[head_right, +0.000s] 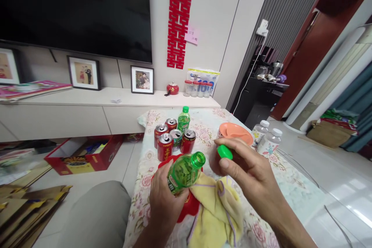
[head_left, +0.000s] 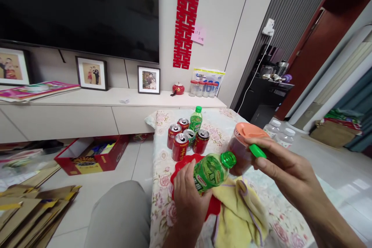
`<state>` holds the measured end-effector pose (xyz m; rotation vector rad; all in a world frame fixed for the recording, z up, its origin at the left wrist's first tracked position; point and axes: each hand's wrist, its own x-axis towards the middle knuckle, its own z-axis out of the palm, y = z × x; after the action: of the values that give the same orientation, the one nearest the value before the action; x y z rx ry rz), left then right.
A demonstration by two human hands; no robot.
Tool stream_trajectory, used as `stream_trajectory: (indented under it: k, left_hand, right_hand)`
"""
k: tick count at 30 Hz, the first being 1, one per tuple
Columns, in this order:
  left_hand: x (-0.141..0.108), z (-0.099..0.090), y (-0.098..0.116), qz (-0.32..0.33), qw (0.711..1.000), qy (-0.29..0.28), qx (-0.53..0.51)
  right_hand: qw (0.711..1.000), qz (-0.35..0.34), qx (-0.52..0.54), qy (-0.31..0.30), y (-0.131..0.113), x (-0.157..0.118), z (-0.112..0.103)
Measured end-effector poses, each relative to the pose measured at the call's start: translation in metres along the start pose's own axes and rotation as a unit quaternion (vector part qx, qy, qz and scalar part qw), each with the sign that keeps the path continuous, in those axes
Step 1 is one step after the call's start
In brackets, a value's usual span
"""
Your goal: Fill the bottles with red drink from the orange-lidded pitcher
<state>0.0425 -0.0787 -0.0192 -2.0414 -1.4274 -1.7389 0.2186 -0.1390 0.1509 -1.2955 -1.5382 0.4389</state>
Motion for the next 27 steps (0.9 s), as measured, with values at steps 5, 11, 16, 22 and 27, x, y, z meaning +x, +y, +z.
stream_trajectory:
  k: [5, 11, 16, 22, 27]
  left_hand:
    - [0.001, 0.001, -0.001, -0.052, 0.998, 0.004, -0.041]
    - [0.001, 0.002, -0.001, -0.105, 0.992, 0.007, -0.068]
    - [0.004, -0.001, -0.004, -0.145, 0.987, 0.016, -0.062]
    - [0.005, -0.003, -0.006, -0.194, 0.980, 0.022, -0.047]
    - [0.004, -0.002, -0.005, -0.203, 0.978, 0.017, -0.052]
  right_hand:
    - [0.990, 0.108, -0.091, 0.002, 0.041, -0.026, -0.017]
    - [0.956, 0.199, -0.214, 0.027, 0.134, -0.060, -0.032]
    - [0.944, 0.196, -0.267, 0.016, 0.176, -0.070, -0.033]
    - [0.931, 0.180, -0.317, 0.015, 0.191, -0.076, -0.031]
    - [0.944, 0.127, -0.303, 0.020, 0.147, -0.070, -0.019]
